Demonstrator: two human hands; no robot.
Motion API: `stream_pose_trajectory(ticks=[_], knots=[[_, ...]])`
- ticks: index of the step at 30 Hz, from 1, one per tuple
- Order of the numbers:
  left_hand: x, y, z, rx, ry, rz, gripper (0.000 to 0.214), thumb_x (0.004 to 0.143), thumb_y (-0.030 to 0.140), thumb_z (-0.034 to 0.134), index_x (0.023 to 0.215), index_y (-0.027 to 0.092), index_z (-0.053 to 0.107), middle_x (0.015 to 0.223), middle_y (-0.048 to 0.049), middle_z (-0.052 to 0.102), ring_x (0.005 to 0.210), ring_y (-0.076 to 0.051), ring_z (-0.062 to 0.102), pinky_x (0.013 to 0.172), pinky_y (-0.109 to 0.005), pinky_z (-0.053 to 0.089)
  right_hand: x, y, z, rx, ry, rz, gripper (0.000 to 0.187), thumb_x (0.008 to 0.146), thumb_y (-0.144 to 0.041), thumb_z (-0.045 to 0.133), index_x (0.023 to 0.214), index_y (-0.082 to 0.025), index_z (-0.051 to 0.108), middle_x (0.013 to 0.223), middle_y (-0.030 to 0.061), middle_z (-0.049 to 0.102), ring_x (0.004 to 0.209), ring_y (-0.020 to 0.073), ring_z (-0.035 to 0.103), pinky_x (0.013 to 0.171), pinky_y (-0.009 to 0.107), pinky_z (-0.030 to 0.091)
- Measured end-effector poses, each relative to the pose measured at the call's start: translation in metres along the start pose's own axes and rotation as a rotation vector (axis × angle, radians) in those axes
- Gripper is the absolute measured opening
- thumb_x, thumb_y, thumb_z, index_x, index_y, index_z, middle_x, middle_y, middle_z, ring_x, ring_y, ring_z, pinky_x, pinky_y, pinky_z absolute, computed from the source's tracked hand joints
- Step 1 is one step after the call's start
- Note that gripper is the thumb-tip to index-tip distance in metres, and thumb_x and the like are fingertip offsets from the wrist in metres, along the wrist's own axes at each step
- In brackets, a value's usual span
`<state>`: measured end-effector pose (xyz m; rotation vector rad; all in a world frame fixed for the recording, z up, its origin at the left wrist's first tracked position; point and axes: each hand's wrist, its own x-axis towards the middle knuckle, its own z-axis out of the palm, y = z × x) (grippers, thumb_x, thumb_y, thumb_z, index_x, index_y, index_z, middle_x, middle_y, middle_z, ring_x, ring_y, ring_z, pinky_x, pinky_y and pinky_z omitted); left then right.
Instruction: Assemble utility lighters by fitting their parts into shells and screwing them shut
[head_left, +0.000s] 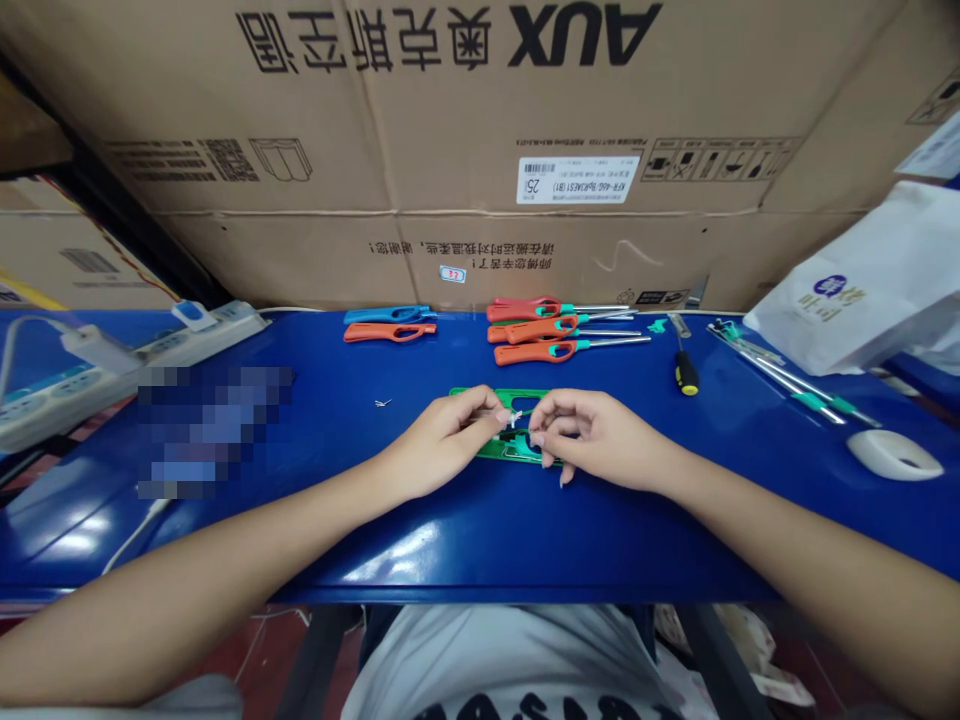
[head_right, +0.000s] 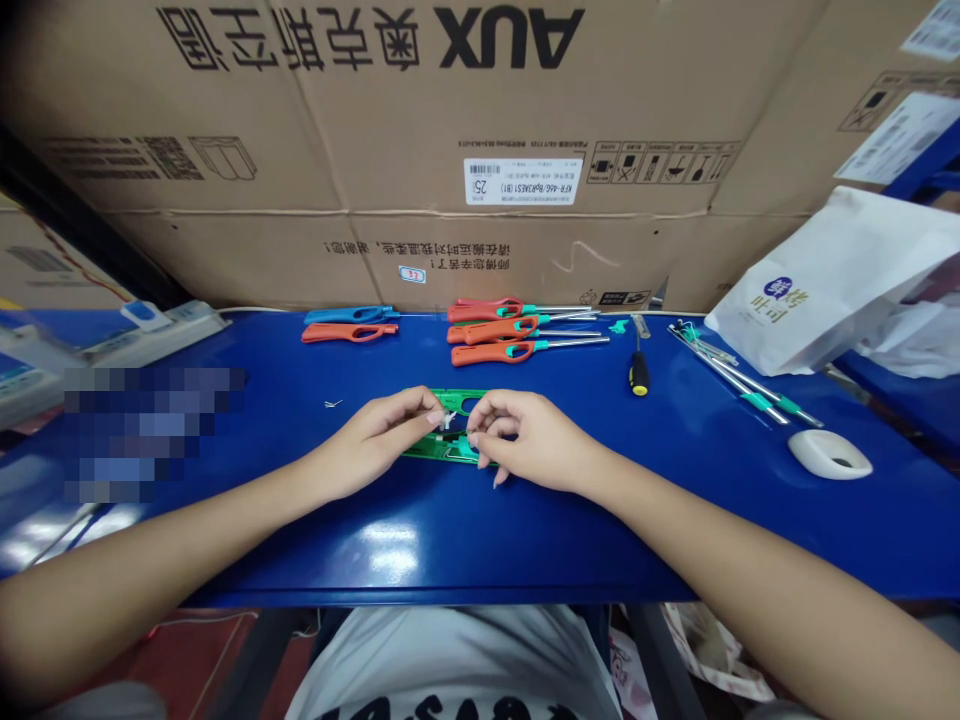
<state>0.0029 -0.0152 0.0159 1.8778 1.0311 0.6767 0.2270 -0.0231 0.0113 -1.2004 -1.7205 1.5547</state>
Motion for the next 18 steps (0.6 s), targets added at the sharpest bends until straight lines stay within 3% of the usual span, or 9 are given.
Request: stream_pose_trajectory(ticks=[10,18], knots=[[0.002,-0.0056,0.0034,-0.045,0.007,-0.018,0.041,0.094,0.051,0.056,0.073,0.016,0.053,0.064,0.0047,0.041,0.061,-0.01,0.036,0.056,-0.024,0.028,-0.0005,-0.002,-0.0003,0.053,-0.038,0.057,0.024,0.085,-0.034,0.073,0.093,-0.015,0.062,0.064,0.0,0.069,0.057,0.0117,0.068,0.058,0.025,0.062],[0.0015,0.0021,-0.0001,-0.016,-0.011,-0.001,0.03,0.096,0.037,0.048,0.076,0.017,0.057,0.068,0.003,0.048,0.064,-0.012,0.04,0.059,-0.025,0.031,-0.0005,-0.0025,0.0008,0.058,-0.024,0.015,0.038,0.08,-0.049,0.078,0.091,-0.014,0.067,0.063,-0.0002,0.067,0.056,0.0127,0.067,0.055,0.026,0.061]])
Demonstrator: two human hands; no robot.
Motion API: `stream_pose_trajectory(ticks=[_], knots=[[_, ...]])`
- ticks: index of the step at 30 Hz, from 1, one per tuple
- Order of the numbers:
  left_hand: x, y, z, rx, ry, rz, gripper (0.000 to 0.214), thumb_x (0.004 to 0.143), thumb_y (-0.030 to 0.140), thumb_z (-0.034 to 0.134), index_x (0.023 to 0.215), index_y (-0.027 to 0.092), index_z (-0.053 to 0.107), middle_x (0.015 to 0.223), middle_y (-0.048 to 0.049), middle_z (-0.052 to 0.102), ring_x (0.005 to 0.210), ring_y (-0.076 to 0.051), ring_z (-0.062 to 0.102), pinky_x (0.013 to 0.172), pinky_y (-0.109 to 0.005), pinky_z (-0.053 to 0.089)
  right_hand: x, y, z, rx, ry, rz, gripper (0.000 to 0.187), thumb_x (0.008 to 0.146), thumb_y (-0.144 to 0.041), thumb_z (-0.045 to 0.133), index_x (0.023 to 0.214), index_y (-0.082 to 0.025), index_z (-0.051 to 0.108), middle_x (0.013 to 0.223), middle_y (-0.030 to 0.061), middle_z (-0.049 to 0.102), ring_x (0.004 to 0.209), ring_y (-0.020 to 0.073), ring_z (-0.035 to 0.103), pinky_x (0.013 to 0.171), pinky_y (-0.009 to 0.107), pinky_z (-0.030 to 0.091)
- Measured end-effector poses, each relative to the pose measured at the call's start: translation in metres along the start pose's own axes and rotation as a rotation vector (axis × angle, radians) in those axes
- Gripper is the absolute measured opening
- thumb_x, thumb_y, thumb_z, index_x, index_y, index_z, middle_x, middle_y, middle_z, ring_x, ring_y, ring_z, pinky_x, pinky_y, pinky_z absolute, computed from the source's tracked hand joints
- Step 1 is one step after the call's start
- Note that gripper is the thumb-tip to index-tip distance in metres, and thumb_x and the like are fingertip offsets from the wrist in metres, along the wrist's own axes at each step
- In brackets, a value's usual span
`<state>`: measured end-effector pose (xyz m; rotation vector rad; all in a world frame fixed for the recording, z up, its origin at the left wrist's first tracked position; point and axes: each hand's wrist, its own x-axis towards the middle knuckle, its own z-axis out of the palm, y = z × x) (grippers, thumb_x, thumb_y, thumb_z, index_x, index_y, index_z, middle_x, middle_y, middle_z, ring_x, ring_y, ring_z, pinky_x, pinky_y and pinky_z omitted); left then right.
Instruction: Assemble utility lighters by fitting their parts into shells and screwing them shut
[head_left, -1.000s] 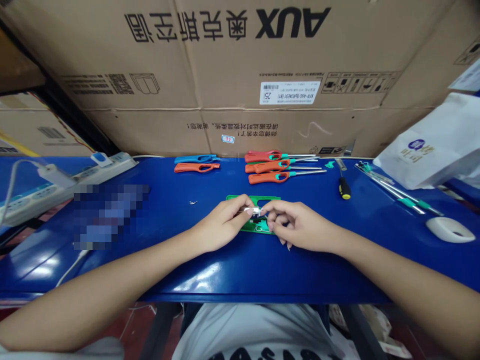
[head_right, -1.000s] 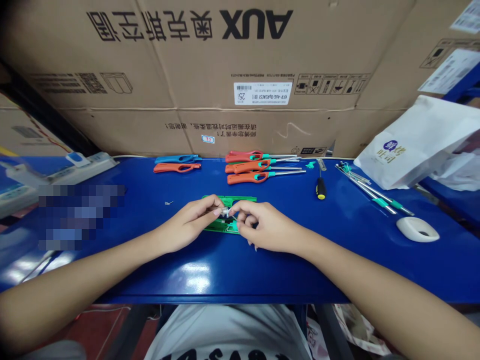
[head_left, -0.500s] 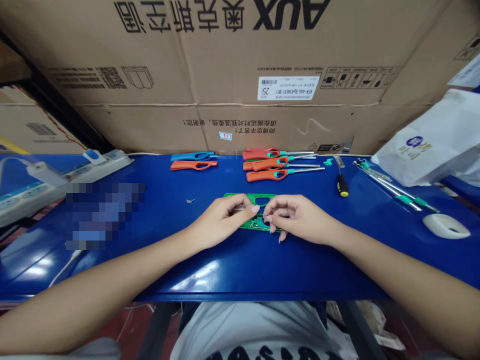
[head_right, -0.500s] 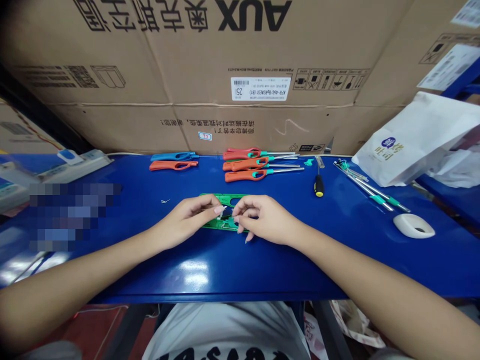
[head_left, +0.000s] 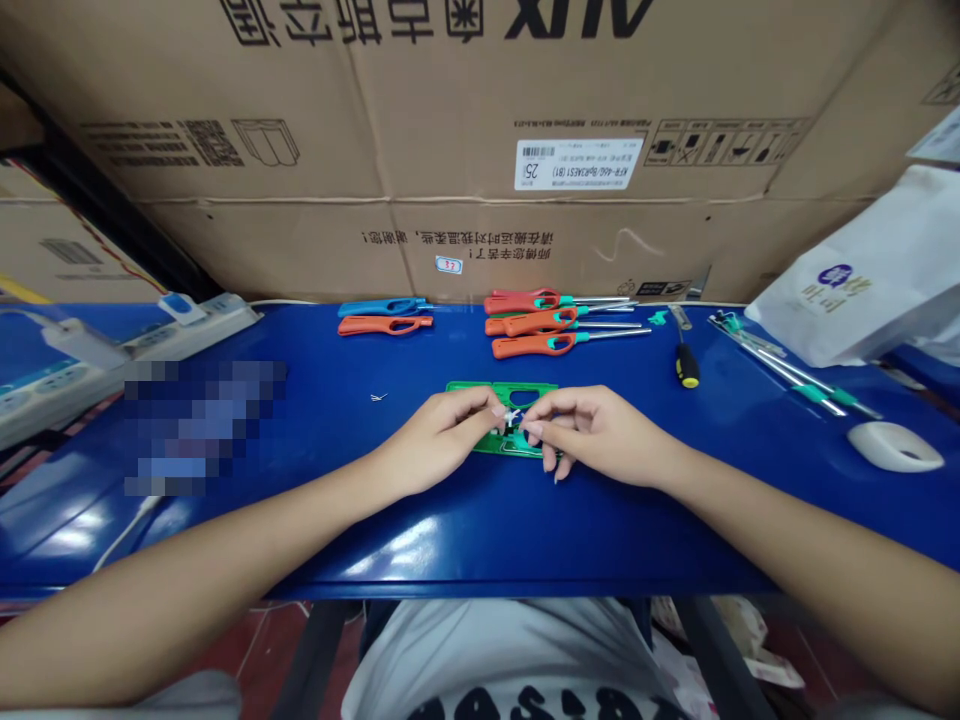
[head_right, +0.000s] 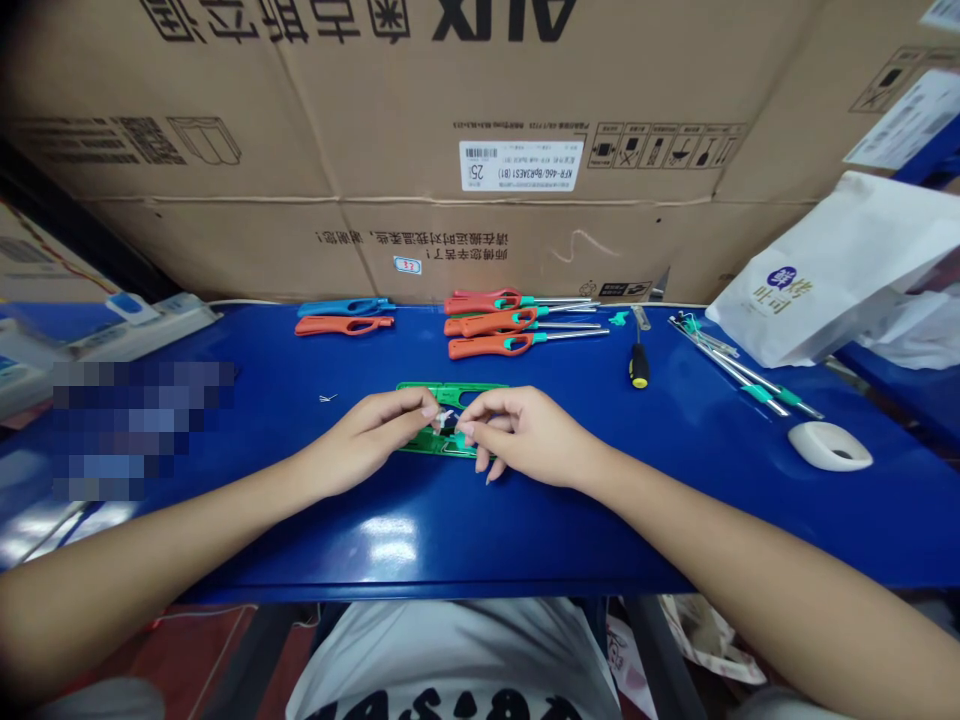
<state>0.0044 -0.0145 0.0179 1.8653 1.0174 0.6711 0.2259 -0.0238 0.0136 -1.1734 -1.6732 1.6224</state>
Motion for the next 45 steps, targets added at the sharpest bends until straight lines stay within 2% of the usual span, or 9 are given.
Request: stream_pose_trajectory(ticks=[6,10,19,31,45], knots=[[0.0,-0.001,0.001,-0.011,-0.006,-0.016,0.031,0.096,0.041,0.05,0.076,0.017,0.056,0.068,0.0029,0.048,0.065,-0.012,0.041,0.058,-0.025,0.031,-0.001,-0.002,0.001,-0.07,0.016,-0.019,0.038,0.084,-0.052,0.072,0.083,-0.015,0.065,0.057,-0.0038,0.058,0.047,0.0086,0.058,0.046,0.022,0.057],[0.0,-0.003,0.001,0.004,-0.009,-0.028,0.032,0.096,0.042,0.05,0.077,0.017,0.057,0.068,0.0025,0.049,0.065,-0.012,0.042,0.059,-0.025,0.032,0.0,-0.005,0.001,-0.044,0.035,-0.028,0.04,0.081,-0.055,0.074,0.083,-0.016,0.064,0.058,-0.0051,0.055,0.047,0.0077,0.053,0.044,0.022,0.056],[0.001,-0.008,0.002,0.03,-0.021,-0.043,0.034,0.096,0.045,0.051,0.08,0.017,0.059,0.069,0.0032,0.049,0.066,-0.013,0.043,0.062,-0.026,0.033,0.002,0.001,0.0,-0.021,0.025,-0.008,0.034,0.08,-0.047,0.078,0.085,-0.017,0.063,0.057,-0.0063,0.054,0.047,0.0076,0.053,0.043,0.022,0.056],[0.001,-0.012,0.004,0.067,-0.03,-0.028,0.033,0.097,0.045,0.052,0.084,0.017,0.063,0.069,0.003,0.051,0.065,-0.013,0.045,0.062,-0.026,0.034,0.004,0.005,-0.001,-0.04,0.012,-0.025,0.031,0.083,-0.046,0.074,0.086,-0.017,0.063,0.057,-0.0053,0.054,0.05,0.0089,0.054,0.044,0.023,0.057],[0.001,-0.01,0.006,0.098,-0.037,-0.038,0.033,0.098,0.044,0.049,0.086,0.016,0.063,0.072,0.0026,0.054,0.068,-0.014,0.047,0.064,-0.027,0.034,0.007,0.009,0.001,-0.038,0.025,-0.071,0.032,0.082,-0.047,0.074,0.087,-0.017,0.064,0.062,-0.0066,0.05,0.049,0.0067,0.048,0.041,0.02,0.053]])
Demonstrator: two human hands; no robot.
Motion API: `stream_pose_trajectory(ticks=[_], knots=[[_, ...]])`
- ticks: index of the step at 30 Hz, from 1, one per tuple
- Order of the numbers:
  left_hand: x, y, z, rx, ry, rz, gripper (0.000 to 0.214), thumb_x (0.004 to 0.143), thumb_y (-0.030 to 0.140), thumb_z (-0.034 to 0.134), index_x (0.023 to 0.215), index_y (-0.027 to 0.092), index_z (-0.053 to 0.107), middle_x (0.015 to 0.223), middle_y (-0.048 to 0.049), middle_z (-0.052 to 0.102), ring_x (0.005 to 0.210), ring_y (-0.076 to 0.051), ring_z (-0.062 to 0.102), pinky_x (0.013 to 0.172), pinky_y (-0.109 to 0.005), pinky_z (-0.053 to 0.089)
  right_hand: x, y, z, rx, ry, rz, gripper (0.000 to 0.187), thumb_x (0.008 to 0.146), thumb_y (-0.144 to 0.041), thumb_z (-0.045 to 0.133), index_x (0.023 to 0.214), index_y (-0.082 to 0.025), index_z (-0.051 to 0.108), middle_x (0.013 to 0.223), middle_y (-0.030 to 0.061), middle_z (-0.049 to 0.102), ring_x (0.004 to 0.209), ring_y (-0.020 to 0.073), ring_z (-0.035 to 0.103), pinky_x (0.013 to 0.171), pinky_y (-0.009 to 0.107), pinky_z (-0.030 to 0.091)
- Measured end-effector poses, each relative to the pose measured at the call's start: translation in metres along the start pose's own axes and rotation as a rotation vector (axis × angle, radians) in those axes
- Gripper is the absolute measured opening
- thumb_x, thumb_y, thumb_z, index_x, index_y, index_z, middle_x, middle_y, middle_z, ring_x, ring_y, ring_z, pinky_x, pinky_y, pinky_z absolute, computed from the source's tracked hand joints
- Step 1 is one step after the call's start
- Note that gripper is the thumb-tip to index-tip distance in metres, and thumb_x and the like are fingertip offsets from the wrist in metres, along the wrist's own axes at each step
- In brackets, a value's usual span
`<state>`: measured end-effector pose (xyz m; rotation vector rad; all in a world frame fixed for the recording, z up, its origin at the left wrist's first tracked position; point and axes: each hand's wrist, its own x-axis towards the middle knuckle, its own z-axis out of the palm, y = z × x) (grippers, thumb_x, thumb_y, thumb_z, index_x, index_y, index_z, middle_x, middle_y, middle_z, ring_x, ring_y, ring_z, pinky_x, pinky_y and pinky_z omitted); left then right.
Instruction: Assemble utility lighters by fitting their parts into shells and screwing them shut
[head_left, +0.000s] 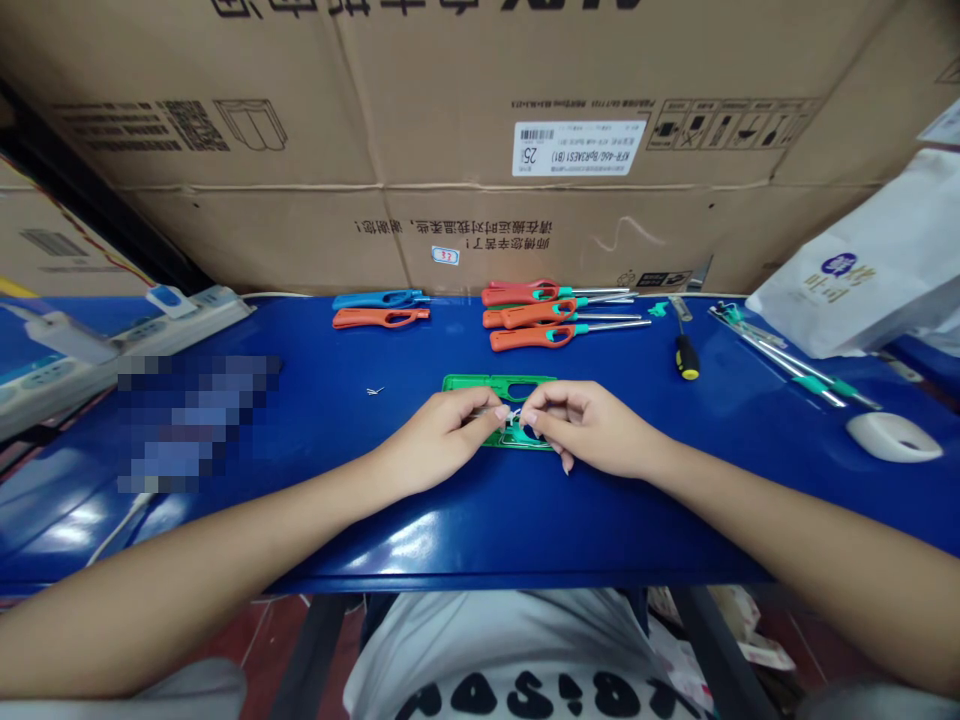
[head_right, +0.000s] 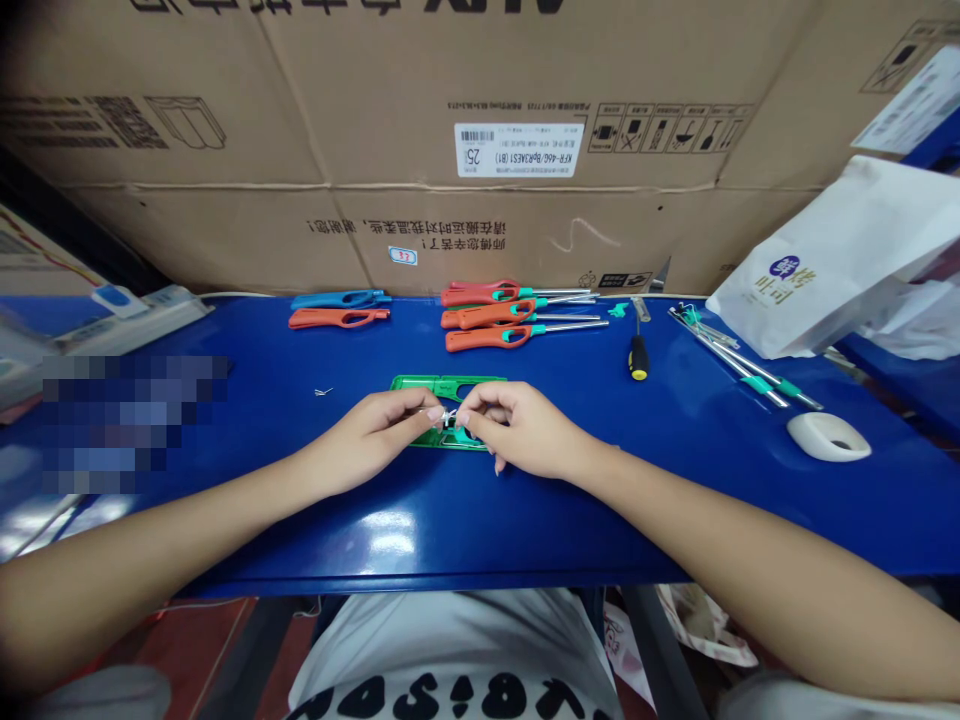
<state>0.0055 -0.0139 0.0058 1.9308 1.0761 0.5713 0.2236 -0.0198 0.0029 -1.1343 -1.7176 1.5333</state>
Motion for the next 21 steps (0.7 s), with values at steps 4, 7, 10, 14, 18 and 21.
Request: stream_pose_trajectory(ticks=[4,7,10,14,18,21], knots=[[-0.0007,0.0003,0.0016,0.01,0.004,-0.01,0.033,0.098,0.044,0.049,0.085,0.017,0.062,0.071,0.0029,0.053,0.067,-0.013,0.046,0.063,-0.027,0.033,0.0003,0.0013,-0.0001,-0.002,-0.008,-0.002,0.032,0.083,-0.046,0.074,0.086,-0.017,0.064,0.06,-0.007,0.049,0.048,0.0065,0.047,0.041,0.02,0.053],[-0.0011,0.0008,0.0028,0.02,0.01,-0.015,0.033,0.097,0.043,0.049,0.084,0.017,0.062,0.07,0.0033,0.052,0.066,-0.013,0.046,0.063,-0.027,0.033,0.0008,0.0026,0.0,-0.009,-0.006,-0.005,0.031,0.083,-0.046,0.074,0.086,-0.017,0.064,0.061,-0.0068,0.05,0.048,0.0065,0.048,0.04,0.019,0.052],[-0.0008,0.001,0.0036,0.024,0.009,-0.016,0.033,0.097,0.043,0.048,0.083,0.017,0.061,0.069,0.0035,0.051,0.066,-0.013,0.045,0.062,-0.027,0.032,0.0016,0.0033,0.0004,-0.016,0.0,-0.001,0.027,0.084,-0.042,0.072,0.086,-0.017,0.064,0.064,-0.0059,0.052,0.049,0.0062,0.049,0.04,0.018,0.051],[0.0002,0.0014,0.0044,0.014,0.01,-0.018,0.034,0.096,0.044,0.048,0.08,0.016,0.06,0.069,0.0034,0.05,0.066,-0.013,0.043,0.062,-0.027,0.032,0.002,0.0023,0.0008,-0.019,0.001,0.016,0.024,0.084,-0.04,0.071,0.084,-0.017,0.064,0.066,-0.0051,0.053,0.049,0.0058,0.049,0.039,0.017,0.049],[-0.0003,0.0024,0.0055,-0.004,0.015,-0.026,0.034,0.096,0.043,0.047,0.081,0.016,0.061,0.07,0.0029,0.05,0.067,-0.014,0.044,0.062,-0.027,0.033,0.0016,0.0002,0.0011,-0.002,-0.001,0.027,0.028,0.082,-0.042,0.075,0.082,-0.017,0.064,0.065,-0.005,0.054,0.049,0.0059,0.048,0.039,0.016,0.048],[-0.0009,0.0029,0.0062,-0.002,0.016,-0.031,0.034,0.096,0.044,0.047,0.08,0.016,0.06,0.069,0.003,0.049,0.067,-0.013,0.043,0.062,-0.027,0.032,0.0018,-0.0004,0.0012,0.01,-0.003,0.028,0.031,0.08,-0.045,0.077,0.081,-0.016,0.064,0.063,-0.005,0.054,0.05,0.0062,0.049,0.039,0.017,0.049]])
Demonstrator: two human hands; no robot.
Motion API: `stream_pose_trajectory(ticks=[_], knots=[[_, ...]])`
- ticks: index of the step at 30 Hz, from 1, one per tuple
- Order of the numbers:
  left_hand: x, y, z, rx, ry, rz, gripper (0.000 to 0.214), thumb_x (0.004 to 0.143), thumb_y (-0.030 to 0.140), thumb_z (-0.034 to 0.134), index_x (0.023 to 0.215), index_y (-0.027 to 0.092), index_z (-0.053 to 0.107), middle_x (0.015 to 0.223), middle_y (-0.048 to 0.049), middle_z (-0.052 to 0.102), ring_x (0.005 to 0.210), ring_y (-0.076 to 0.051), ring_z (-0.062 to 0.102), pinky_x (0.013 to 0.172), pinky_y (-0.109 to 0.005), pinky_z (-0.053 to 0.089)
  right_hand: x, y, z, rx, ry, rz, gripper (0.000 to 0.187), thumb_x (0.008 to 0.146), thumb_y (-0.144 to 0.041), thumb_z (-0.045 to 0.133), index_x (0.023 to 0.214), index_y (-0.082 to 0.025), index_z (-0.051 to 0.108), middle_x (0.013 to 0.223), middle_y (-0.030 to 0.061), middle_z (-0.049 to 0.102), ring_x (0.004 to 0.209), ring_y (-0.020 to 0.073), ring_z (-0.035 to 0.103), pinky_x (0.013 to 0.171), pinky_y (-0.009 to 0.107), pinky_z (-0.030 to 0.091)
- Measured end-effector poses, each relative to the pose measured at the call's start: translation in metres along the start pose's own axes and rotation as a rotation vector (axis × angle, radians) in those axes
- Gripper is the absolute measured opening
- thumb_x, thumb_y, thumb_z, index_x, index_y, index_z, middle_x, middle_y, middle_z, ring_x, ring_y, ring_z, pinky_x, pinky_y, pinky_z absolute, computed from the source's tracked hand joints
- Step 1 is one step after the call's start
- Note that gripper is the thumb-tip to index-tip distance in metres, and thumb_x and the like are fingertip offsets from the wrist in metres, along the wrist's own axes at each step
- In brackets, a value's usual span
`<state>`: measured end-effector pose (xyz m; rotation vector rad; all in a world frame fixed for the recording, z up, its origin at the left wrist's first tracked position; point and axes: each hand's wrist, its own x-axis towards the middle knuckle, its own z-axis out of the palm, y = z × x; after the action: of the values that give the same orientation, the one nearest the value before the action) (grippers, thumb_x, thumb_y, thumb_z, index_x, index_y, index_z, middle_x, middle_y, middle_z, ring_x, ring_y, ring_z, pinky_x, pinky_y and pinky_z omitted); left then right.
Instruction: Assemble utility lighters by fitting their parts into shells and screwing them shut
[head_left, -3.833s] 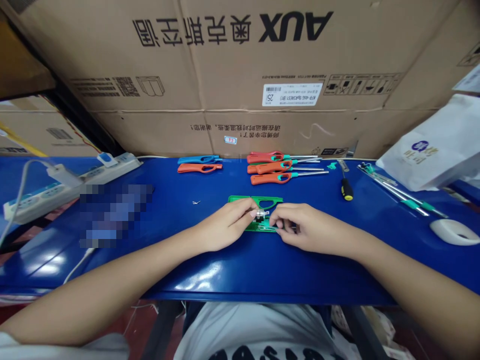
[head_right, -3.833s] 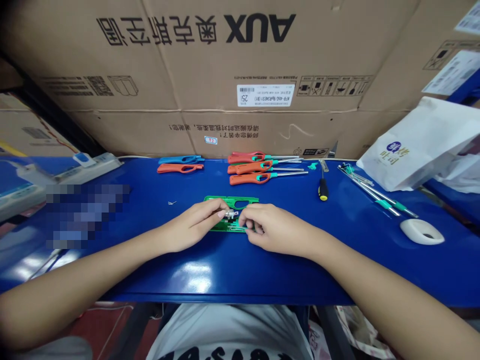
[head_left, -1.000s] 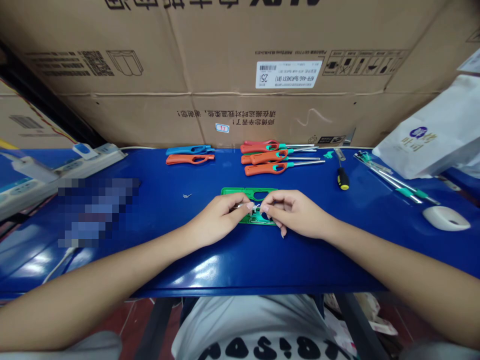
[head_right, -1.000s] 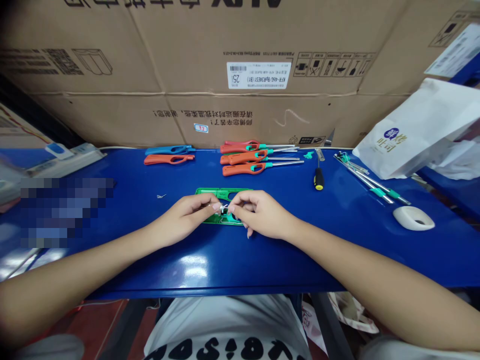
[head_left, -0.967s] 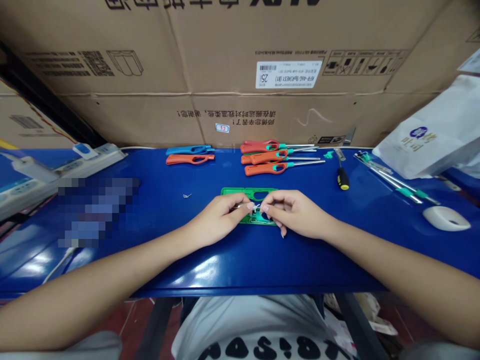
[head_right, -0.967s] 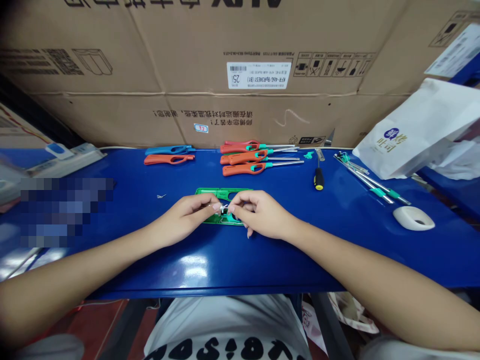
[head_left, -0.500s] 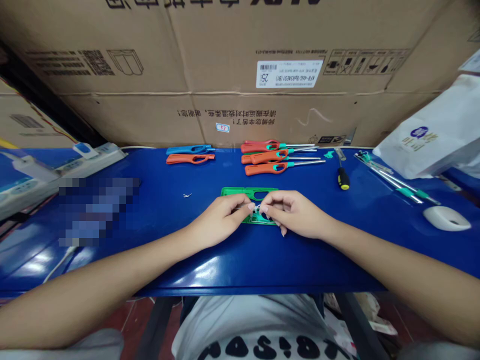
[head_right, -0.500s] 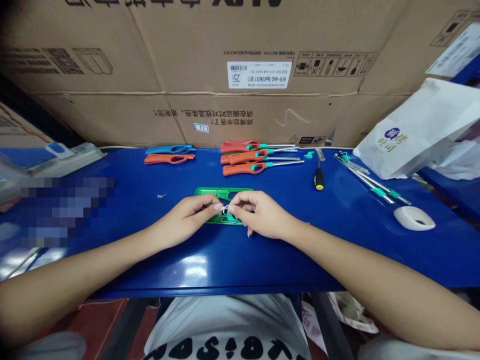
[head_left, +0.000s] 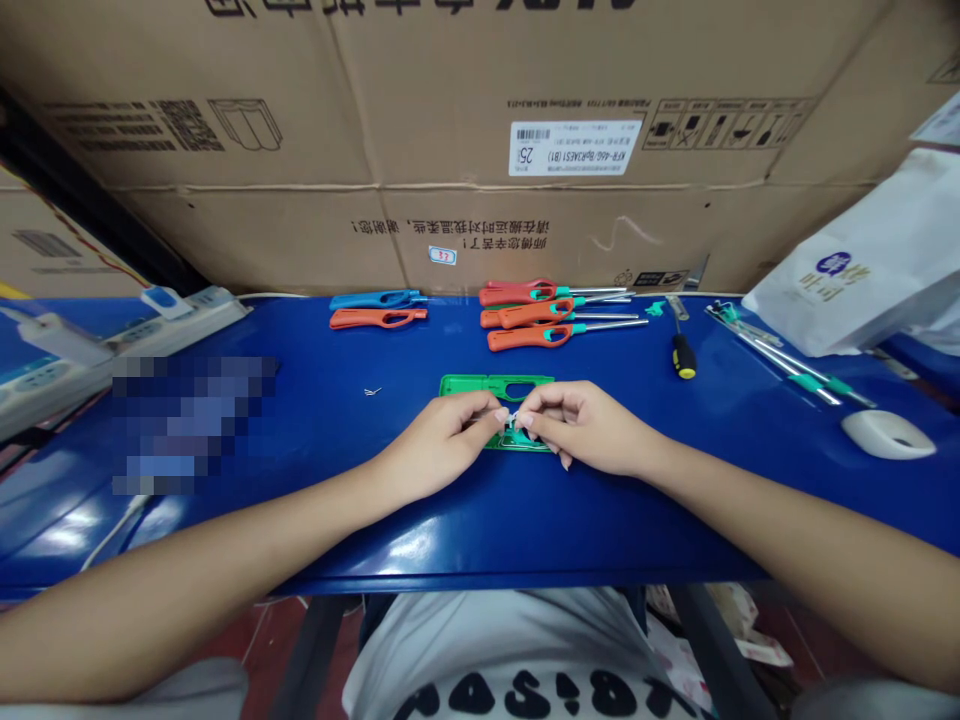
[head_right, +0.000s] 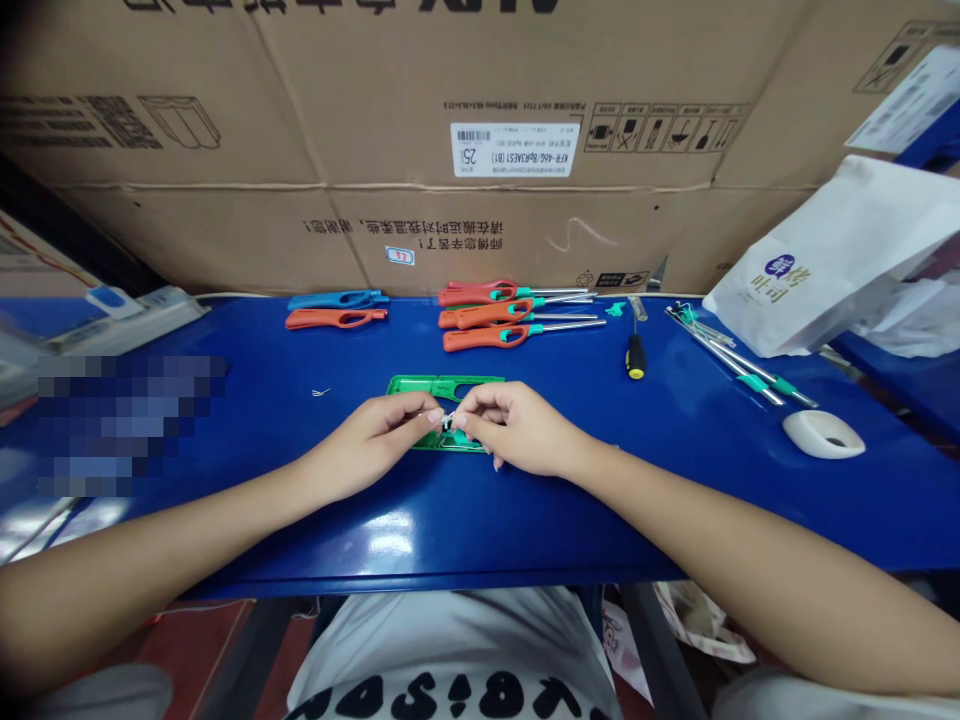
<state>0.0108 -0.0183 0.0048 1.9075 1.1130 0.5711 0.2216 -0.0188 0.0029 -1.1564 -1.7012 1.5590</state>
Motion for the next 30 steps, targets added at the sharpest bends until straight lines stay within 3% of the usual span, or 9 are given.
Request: stream_pose_trajectory(ticks=[5,10,16,23,27,30], knots=[[0.002,-0.001,-0.001,-0.015,0.018,0.033,0.035,0.098,0.045,0.047,0.081,0.016,0.06,0.071,0.0032,0.05,0.068,-0.013,0.044,0.064,-0.027,0.034,0.001,-0.001,-0.002,0.001,0.048,-0.022,0.036,0.077,-0.049,0.078,0.084,-0.016,0.066,0.068,-0.003,0.058,0.052,0.0076,0.051,0.042,0.021,0.053],[0.004,-0.003,-0.002,-0.039,0.033,0.061,0.035,0.099,0.046,0.048,0.084,0.017,0.061,0.074,0.0028,0.053,0.07,-0.013,0.047,0.066,-0.027,0.036,0.002,-0.003,-0.005,-0.036,0.09,-0.023,0.038,0.076,-0.05,0.078,0.088,-0.016,0.069,0.071,-0.0016,0.061,0.049,0.0076,0.049,0.039,0.021,0.042],[0.003,-0.003,0.001,-0.049,0.041,0.054,0.034,0.098,0.045,0.049,0.083,0.016,0.06,0.071,0.0027,0.05,0.067,-0.013,0.045,0.064,-0.027,0.035,0.003,0.0,-0.006,-0.091,0.139,-0.108,0.034,0.075,-0.048,0.08,0.083,-0.015,0.072,0.072,0.0009,0.063,0.066,0.0115,0.051,0.061,0.025,0.043],[0.003,-0.005,0.006,-0.064,0.05,0.074,0.033,0.098,0.043,0.049,0.085,0.015,0.063,0.072,0.0017,0.053,0.068,-0.014,0.047,0.064,-0.026,0.037,0.003,0.003,-0.006,-0.144,0.113,-0.102,0.036,0.08,-0.049,0.074,0.087,-0.014,0.073,0.068,-0.0006,0.058,0.061,0.0104,0.044,0.057,0.025,0.036],[0.003,-0.003,0.001,-0.019,0.041,0.099,0.033,0.1,0.043,0.049,0.088,0.016,0.065,0.075,0.0012,0.057,0.068,-0.014,0.05,0.064,-0.026,0.038,0.001,-0.001,-0.009,-0.301,0.126,-0.143,0.031,0.088,-0.044,0.065,0.092,-0.014,0.073,0.068,-0.001,0.057,0.057,0.0098,0.041,0.053,0.024,0.033],[0.0,0.0,-0.008,0.046,0.045,0.146,0.027,0.1,0.042,0.052,0.103,0.018,0.063,0.079,0.0013,0.062,0.07,-0.014,0.055,0.064,-0.025,0.04,-0.004,-0.007,-0.016,-0.52,0.153,-0.272,0.023,0.092,-0.033,0.06,0.1,-0.015,0.072,0.083,0.0026,0.063,0.063,0.011,0.049,0.058,0.025,0.04]])
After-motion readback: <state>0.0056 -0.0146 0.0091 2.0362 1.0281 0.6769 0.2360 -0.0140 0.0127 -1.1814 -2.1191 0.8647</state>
